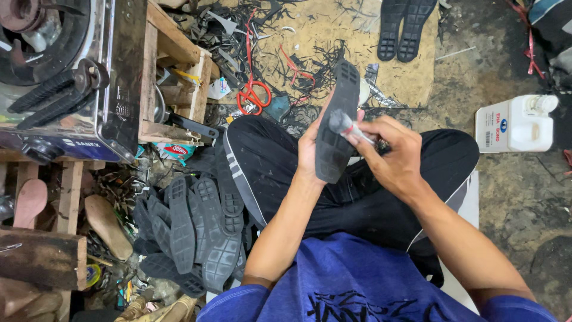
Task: The person sits on the floor of a shoe workshop and applies glue to the bottom of rubber shoe soles. They pick up a sole, dip a small applicator into a glue container, spread the glue across the sole surface, and set the finished sole aside with others.
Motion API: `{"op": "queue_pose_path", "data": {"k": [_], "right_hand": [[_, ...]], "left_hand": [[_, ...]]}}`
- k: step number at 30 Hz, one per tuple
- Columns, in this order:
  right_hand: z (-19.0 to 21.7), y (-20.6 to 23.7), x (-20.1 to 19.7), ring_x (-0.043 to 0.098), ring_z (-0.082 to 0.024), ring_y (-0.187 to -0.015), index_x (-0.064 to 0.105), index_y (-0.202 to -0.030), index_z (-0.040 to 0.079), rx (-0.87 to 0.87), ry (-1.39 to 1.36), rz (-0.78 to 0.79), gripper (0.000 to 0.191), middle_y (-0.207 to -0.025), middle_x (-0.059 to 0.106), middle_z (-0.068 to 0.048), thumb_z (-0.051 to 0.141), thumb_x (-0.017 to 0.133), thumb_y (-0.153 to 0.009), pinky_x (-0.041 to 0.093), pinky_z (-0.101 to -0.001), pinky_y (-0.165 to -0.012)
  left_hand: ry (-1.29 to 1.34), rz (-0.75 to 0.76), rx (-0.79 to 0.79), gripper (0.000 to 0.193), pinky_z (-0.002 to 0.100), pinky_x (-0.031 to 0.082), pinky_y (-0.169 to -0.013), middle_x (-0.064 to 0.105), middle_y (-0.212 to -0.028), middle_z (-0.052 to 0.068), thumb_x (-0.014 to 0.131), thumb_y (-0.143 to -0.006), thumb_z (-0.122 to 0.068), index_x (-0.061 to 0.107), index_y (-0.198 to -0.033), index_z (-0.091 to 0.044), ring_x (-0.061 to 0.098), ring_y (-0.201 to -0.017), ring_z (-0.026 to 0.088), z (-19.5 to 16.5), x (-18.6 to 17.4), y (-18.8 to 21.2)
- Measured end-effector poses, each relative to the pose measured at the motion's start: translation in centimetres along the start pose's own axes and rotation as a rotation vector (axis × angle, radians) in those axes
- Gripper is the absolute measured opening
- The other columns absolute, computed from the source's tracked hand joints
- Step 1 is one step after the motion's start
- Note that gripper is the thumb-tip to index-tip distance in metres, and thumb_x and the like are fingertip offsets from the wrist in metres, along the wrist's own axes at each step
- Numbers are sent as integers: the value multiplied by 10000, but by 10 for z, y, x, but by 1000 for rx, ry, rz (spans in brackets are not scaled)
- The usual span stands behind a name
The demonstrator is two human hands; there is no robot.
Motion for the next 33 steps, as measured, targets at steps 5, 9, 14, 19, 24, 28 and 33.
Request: {"op": "queue_pose_path", "data": {"k": [5, 9, 14, 19, 24, 28, 33], "right_hand": [[5, -7, 3, 645, -195, -724, 741, -1058, -9, -30, 66, -28, 188, -854, 667, -110, 44, 836, -905, 507, -311, -669], [12, 8, 3, 634, -214, -650, 757, -1027, -2, -92, 8, 134, 211, -798, 657, -121, 43, 837, -837, 497, -319, -601], [6, 2, 2, 666, -225, -763, 717, -1088, 7, -138, 76, -53, 227, -894, 655, -120, 10, 812, -883, 529, -330, -685], [15, 13, 3, 657, -201, -681, 741, -1085, 24, -190, 7, 160, 287, -827, 661, -98, 20, 821, -809, 505, -317, -592], [21, 14, -1, 600, -188, -576, 736, -1102, 10, -129, -16, 174, 270, -776, 622, -97, 13, 823, -846, 476, -325, -544], [28, 14, -2, 625, -221, -661, 709, -1100, 21, -267, -47, 166, 261, -835, 631, -101, 14, 795, -854, 490, -337, -590], [36, 24, -2, 610, -221, -601, 725, -1071, 3, -307, -70, 247, 265, -770, 608, -92, 22, 813, -823, 483, -349, -548]], "left_hand": [[160, -40, -34, 566, 490, 474, -1181, 460, -1576, 207, 389, -1179, -200, 230, -1708, -75, 516, -1394, 347, 0, 7, 2], [147, 28, -55, 578, 519, 508, -1069, 488, -1578, 196, 401, -1140, -243, 259, -1689, -135, 535, -1395, 375, -5, 1, 4], [5, 24, -65, 547, 491, 508, -1162, 491, -1493, 296, 427, -1159, -277, 301, -1641, -51, 557, -1340, 369, 2, -5, 4], [224, 47, -198, 598, 465, 520, -1076, 497, -1531, 271, 411, -1122, -340, 357, -1575, 46, 575, -1341, 358, -3, -3, 3], [357, 201, -185, 545, 408, 546, -1070, 490, -1596, 283, 339, -1194, -272, 360, -1633, 51, 551, -1397, 354, -5, 4, 3], [150, -12, -84, 523, 409, 523, -1124, 500, -1546, 253, 382, -1154, -255, 395, -1608, 3, 477, -1449, 364, -5, 2, -6], [173, -2, 19, 498, 413, 432, -1226, 515, -1529, 246, 400, -1170, -274, 434, -1557, 37, 488, -1449, 371, -13, 0, -13]]}}
Point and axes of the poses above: each hand's wrist, its own y-axis away from the middle knuckle, its own x-axis out of the palm, z = x × y, the point moved 1 cm from there along -y, towards the middle knuckle
